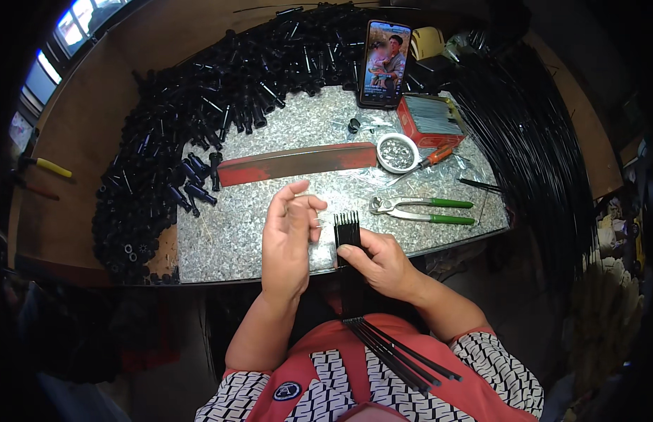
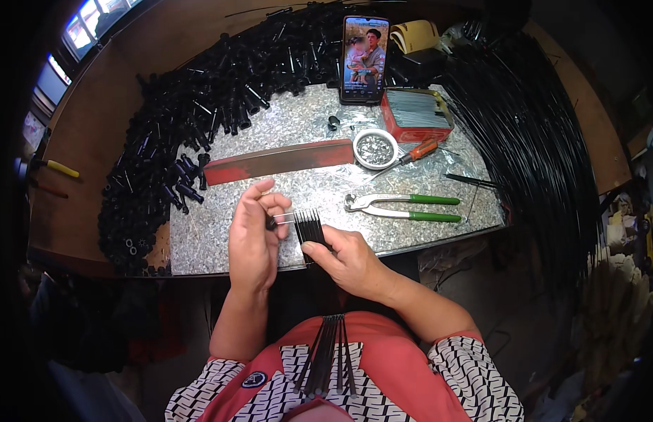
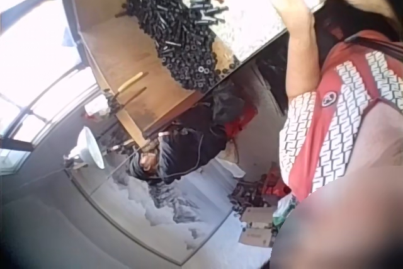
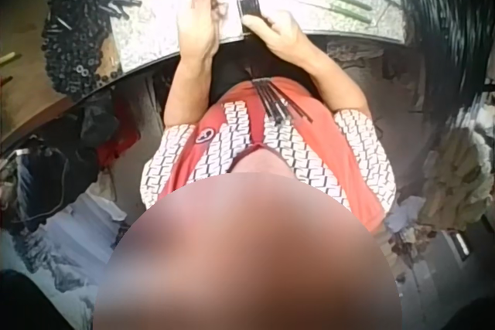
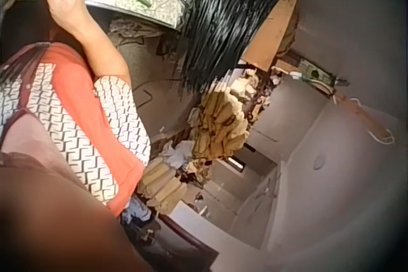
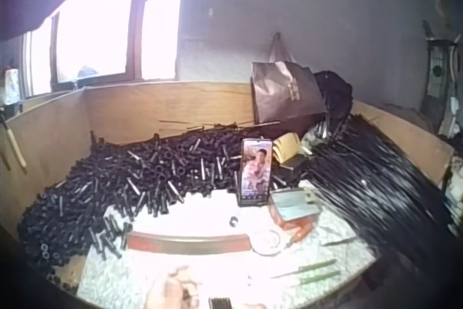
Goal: The recorder is assembling black bristles into a plastic mounting base and using pliers to secure or trim them.
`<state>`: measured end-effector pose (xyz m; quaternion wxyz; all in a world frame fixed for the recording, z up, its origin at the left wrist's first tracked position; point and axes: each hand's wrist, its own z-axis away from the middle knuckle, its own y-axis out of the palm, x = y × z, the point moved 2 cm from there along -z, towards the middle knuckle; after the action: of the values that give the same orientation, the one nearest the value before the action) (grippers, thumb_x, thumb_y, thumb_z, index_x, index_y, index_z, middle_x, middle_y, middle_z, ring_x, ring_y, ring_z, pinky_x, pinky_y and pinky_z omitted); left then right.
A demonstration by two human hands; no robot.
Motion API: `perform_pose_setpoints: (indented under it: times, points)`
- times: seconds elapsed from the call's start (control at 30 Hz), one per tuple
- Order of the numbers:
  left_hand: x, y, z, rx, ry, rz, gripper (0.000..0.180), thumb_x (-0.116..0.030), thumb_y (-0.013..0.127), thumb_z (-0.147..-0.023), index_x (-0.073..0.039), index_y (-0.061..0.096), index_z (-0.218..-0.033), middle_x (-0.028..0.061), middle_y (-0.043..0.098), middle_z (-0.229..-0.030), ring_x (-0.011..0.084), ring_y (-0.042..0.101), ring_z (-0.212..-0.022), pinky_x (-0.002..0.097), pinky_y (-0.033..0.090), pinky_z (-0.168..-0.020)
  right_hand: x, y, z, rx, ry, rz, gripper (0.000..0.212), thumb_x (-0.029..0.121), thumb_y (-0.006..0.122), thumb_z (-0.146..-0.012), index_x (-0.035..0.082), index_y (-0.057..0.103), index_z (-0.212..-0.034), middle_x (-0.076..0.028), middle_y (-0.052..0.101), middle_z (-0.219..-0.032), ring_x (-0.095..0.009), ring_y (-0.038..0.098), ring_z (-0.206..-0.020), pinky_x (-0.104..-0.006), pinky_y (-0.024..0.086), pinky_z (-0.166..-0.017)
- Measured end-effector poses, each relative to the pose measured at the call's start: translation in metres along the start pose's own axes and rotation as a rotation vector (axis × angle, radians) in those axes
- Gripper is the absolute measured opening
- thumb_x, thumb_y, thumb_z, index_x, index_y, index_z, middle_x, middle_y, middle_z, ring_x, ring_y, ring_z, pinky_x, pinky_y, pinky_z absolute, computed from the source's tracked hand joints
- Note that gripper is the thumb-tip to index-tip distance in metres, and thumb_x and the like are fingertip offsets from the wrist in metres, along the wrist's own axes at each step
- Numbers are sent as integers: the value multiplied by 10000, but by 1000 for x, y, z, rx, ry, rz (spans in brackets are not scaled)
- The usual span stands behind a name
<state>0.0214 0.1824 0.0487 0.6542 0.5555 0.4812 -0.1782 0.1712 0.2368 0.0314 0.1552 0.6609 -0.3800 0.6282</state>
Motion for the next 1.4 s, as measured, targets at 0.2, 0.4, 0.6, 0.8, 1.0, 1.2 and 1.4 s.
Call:
perform_pose_setpoints:
  times: [0.2,0.4,0.6,0.8,1.0,1.2,1.4]
  points:
    - [-7,-3,-6,-65,-100,163,420,-97,362,-1010,40,325,-1405,245,533,-1217,261,596,-1054,305,510,-852,5,-2,-2,90,85,29,171,146,544,-959,11,636,-907,-30,641,-732,-89,569,-621,-256,452,-570]
    - [-3,-12,-10,-48,-153,97,314,-57,526,-956,25,468,-1254,231,617,-1133,284,634,-1048,340,551,-870,17,-4,-2,88,128,-30,198,177,528,-971,35,641,-893,10,607,-677,-47,485,-507,-221,376,-469]
    - [-5,-13,-10,-54,-183,148,282,-55,498,-968,37,512,-1234,209,632,-1102,278,635,-1049,341,555,-871,14,-2,-3,85,112,-32,212,192,529,-975,33,642,-891,14,603,-671,-48,493,-510,-214,382,-469]
    - [-4,-15,-9,11,-162,154,311,-60,495,-969,40,492,-1264,186,642,-1043,283,636,-1043,345,558,-882,15,-3,-3,103,120,-9,216,194,529,-976,36,645,-887,19,593,-663,-48,490,-508,-214,378,-467]
    - [-1,-20,-8,35,-199,176,308,-56,523,-954,20,517,-1253,150,656,-1030,204,650,-961,304,554,-833,18,-1,-4,102,123,-45,211,186,532,-971,34,647,-880,7,598,-672,-51,492,-509,-219,381,-470]
    - [1,-16,-7,76,-186,256,319,-56,539,-945,13,524,-1255,125,659,-1002,159,630,-907,292,518,-842,17,1,-5,124,119,-23,219,198,530,-972,33,643,-883,-4,614,-691,-61,511,-522,-228,392,-477]
    - [1,-11,-6,142,-197,293,331,-47,543,-939,26,515,-1261,121,655,-996,161,625,-915,305,509,-859,15,1,-4,143,101,1,211,196,528,-972,39,643,-890,-3,607,-688,-67,516,-545,-242,401,-499]
